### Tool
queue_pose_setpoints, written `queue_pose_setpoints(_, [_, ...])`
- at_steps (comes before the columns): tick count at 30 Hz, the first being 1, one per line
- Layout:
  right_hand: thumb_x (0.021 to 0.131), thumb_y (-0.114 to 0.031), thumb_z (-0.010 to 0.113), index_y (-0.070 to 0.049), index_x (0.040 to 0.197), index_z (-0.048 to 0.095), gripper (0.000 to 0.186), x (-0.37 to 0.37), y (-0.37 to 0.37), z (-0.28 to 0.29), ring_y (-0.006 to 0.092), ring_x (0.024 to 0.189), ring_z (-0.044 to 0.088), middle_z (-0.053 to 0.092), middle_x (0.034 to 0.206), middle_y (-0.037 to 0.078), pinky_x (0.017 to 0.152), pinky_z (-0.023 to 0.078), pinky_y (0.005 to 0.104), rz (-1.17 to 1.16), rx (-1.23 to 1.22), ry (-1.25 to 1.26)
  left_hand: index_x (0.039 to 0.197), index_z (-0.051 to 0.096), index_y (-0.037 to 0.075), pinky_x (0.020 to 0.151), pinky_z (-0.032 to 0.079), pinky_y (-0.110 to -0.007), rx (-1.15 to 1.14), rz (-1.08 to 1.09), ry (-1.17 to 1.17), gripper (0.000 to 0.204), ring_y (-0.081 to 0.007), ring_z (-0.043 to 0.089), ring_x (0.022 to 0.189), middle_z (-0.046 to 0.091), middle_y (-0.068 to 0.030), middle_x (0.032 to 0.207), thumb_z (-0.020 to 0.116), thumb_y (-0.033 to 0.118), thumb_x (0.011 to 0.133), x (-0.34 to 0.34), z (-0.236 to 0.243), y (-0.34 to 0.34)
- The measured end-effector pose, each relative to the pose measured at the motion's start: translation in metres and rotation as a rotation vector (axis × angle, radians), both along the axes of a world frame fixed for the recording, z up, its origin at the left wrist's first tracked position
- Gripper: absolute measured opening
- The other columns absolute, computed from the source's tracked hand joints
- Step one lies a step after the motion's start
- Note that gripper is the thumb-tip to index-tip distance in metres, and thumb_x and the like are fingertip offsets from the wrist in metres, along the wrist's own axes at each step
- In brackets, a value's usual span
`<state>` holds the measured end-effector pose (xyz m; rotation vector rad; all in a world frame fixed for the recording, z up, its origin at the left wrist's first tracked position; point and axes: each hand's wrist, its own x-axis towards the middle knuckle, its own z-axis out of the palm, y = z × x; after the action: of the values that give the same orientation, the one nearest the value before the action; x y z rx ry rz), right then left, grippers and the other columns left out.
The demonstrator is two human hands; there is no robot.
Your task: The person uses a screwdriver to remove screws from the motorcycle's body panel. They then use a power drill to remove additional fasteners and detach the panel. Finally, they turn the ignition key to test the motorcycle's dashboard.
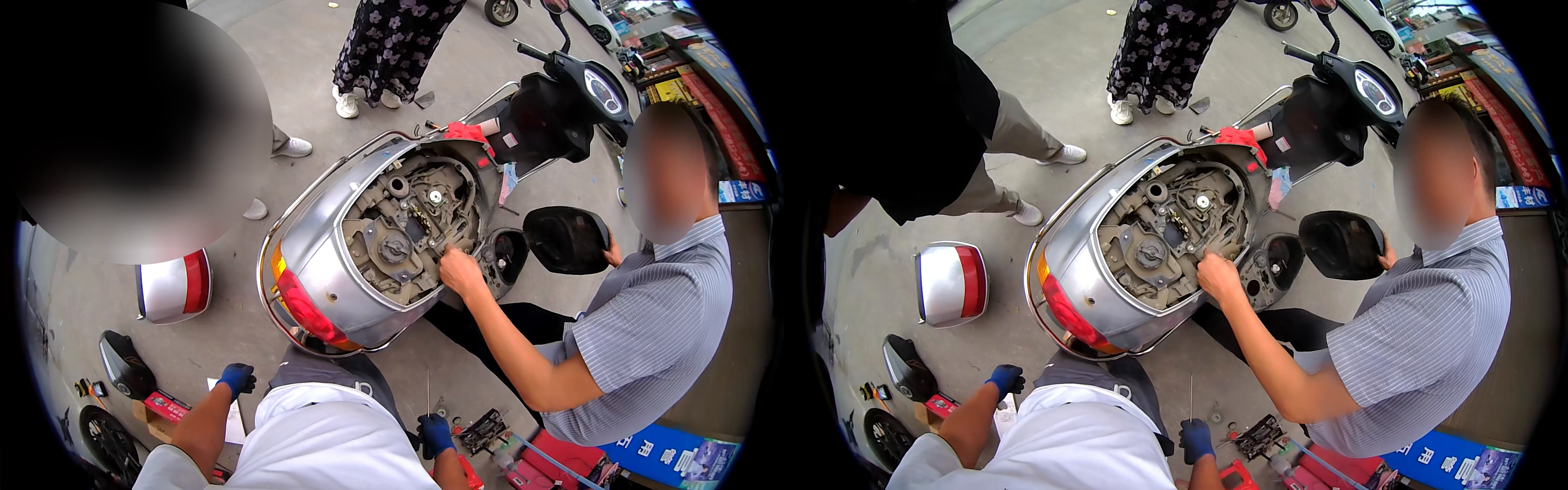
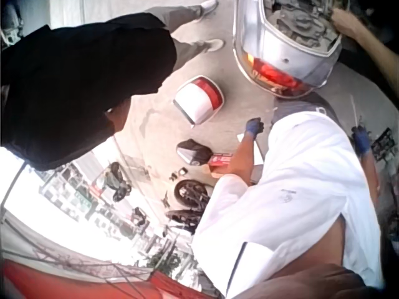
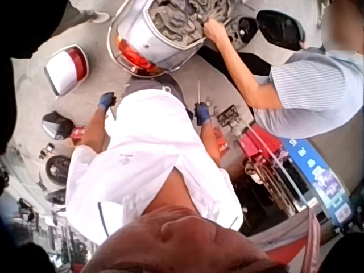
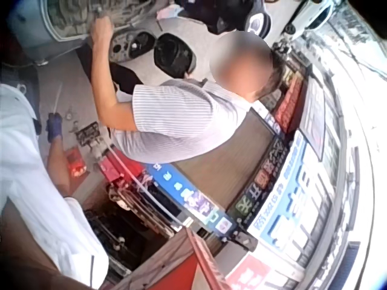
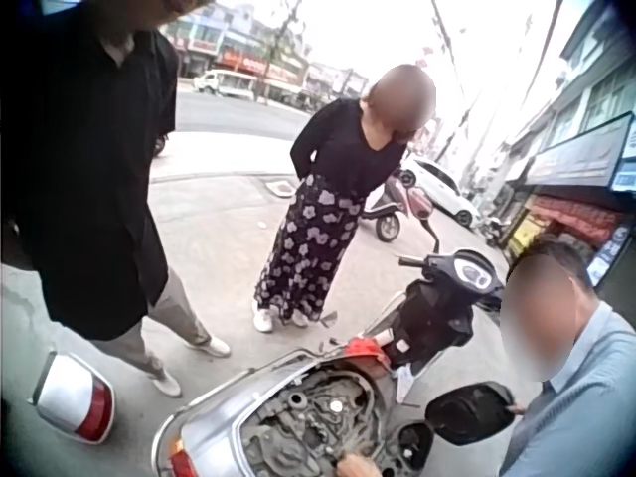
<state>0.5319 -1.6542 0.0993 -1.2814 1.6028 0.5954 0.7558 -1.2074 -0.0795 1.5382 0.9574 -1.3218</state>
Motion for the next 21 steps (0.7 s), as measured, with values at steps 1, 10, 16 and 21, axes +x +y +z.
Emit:
queue_pose_setpoints(1, [0.081,-0.019,0.057,-0.002,0.091,0.057,0.02,-0.008,0.001,-0.003,0.0202,0.051,0.053,0.057,0.069,0.01,0.045,0.046,0.035,-0.005,-0.007,0.016,0.109,0.056,-0.001,0.052,0.055,-0.039,-0.006,-0.017,0.001,0.03,-0.0271,0.063,0.058,0.065,-0.0154,0.08,0.057,0.02,0.088,0.005,0.001,-0.005])
queue_pose_setpoints(10, [0.069,-0.018,0.073,-0.009,0.081,0.066,0.017,-0.078,0.023,-0.017,0.0358,0.069,0.062,0.064,0.073,0.017,0.064,0.051,0.0442,0.268,-0.184,-0.136,0.103,0.058,0.0,0.055,0.055,-0.038,-0.039,-0.199,-0.016,0.027,-0.0257,0.063,0.059,0.065,-0.0143,0.081,0.056,0.024,0.09,0.051,-0.002,-0.035])
queue_pose_setpoints(16, [0.07,-0.017,0.07,-0.007,0.083,0.066,0.016,-0.068,0.022,-0.012,0.0341,0.066,0.061,0.062,0.072,0.017,0.06,0.05,0.0431,0.271,-0.183,-0.18,0.101,0.059,0.0,0.055,0.055,-0.039,-0.074,-0.239,-0.047,0.027,-0.0258,0.064,0.06,0.065,-0.0146,0.082,0.056,0.024,0.089,0.065,-0.012,-0.041])
queue_pose_setpoints(21, [0.079,-0.019,0.06,0.001,0.086,0.063,0.022,-0.043,0.008,-0.014,0.0185,0.052,0.057,0.061,0.067,0.01,0.05,0.047,0.0312,0.207,-0.147,-0.201,0.101,0.059,-0.001,0.054,0.055,-0.038,-0.083,-0.189,-0.055,0.028,-0.0255,0.064,0.06,0.065,-0.0145,0.081,0.056,0.024,0.089,0.064,-0.011,-0.04])
